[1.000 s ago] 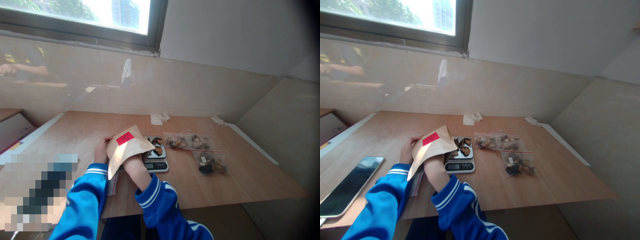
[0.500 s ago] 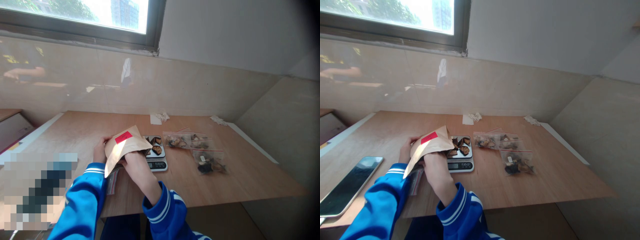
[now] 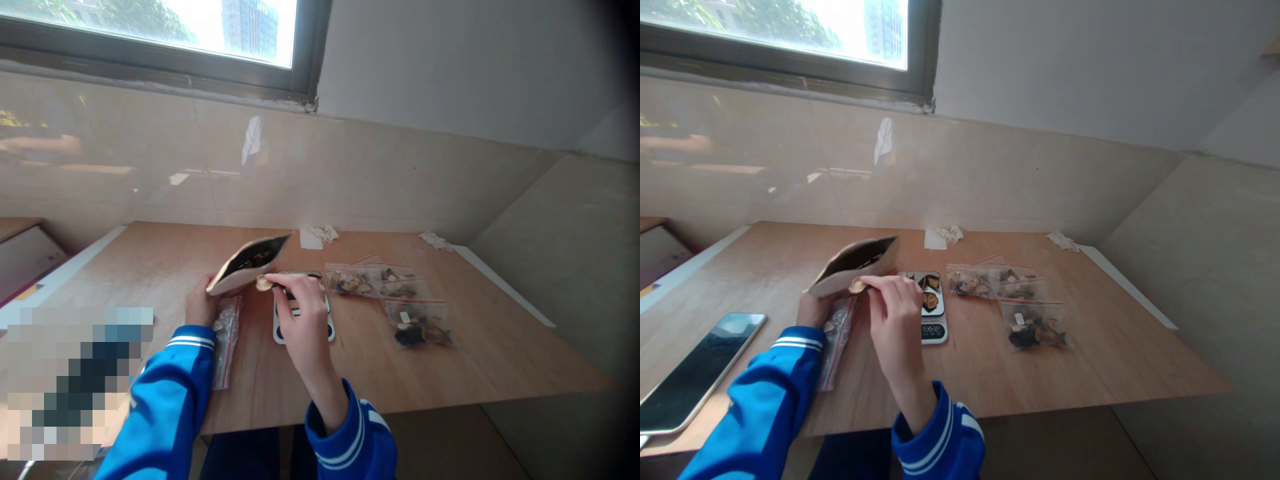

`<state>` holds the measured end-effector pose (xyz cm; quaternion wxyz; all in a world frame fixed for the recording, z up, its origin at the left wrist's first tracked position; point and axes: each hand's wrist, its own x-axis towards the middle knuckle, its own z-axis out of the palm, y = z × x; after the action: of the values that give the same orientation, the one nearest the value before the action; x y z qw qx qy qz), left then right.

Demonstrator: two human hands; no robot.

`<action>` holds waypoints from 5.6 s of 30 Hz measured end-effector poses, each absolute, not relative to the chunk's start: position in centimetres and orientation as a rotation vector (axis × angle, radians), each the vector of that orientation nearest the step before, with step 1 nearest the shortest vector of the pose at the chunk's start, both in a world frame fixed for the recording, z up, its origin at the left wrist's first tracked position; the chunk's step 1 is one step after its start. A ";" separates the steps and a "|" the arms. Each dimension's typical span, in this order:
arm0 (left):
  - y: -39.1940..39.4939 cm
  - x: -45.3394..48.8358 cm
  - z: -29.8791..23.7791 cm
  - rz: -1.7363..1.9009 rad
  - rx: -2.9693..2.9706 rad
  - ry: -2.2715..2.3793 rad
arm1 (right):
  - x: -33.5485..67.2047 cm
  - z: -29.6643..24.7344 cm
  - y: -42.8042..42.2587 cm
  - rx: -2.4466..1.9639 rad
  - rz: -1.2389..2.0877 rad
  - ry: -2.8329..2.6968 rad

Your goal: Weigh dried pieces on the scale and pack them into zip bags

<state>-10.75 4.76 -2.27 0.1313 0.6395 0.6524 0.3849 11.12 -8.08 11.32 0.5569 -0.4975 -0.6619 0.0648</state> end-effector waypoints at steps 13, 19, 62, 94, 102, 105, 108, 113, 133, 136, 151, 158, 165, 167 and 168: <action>5.1 -10.4 -1.8 0.937 1.808 2.103 | 17.6 3.9 -5.2 -1.222 0.720 -0.937; 5.2 -10.4 -1.7 0.896 1.833 2.103 | 19.1 3.1 -3.0 -1.427 0.720 -1.136; 5.2 -10.3 -1.4 0.864 1.848 2.113 | 25.3 6.7 -2.5 -1.916 0.326 -1.495; 4.4 -9.9 -0.7 0.917 1.854 2.149 | 24.2 -2.4 -5.4 -1.647 -0.007 -1.437; 4.6 -10.3 -1.0 1.410 1.647 2.078 | 25.0 -5.1 -5.7 -1.693 -0.068 -1.632; 4.4 -10.0 -0.4 1.800 1.740 1.913 | 25.2 -5.4 -5.7 -1.678 -0.047 -1.615; 3.5 -9.5 0.6 2.093 1.848 1.789 | 25.2 -5.3 -5.6 -1.673 -0.043 -1.578; 1.3 -9.1 1.4 2.547 2.003 1.622 | 25.0 -4.9 -5.6 -1.690 -0.042 -1.519; -5.7 -9.1 -1.6 0.529 2.377 1.700 | 25.2 -5.0 -5.5 -1.643 -0.023 -1.461; -5.8 -9.1 -2.5 0.451 2.362 1.724 | 25.1 -5.1 -5.5 -1.630 -0.007 -1.461; -6.0 -8.9 -1.9 0.575 2.340 1.700 | 24.9 -5.1 -5.5 -1.630 0.026 -1.497; -5.8 -8.9 -2.1 0.637 2.360 1.685 | 24.7 -4.9 -5.6 -1.661 -0.003 -1.468; -7.3 -8.6 -1.0 1.155 2.442 1.664 | 24.6 -4.6 -5.6 -1.668 -0.001 -1.472; -8.4 -8.3 -0.4 1.355 2.459 1.669 | 24.6 -4.7 -5.5 -1.667 0.007 -1.480; -9.0 -8.1 0.0 1.444 2.460 1.684 | 24.6 -4.7 -5.5 -1.669 0.007 -1.483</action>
<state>-8.10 -8.96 0.00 -0.0855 0.7399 0.5066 0.4343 24.59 -5.49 -4.72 0.4391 -0.6716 -0.5968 0.0027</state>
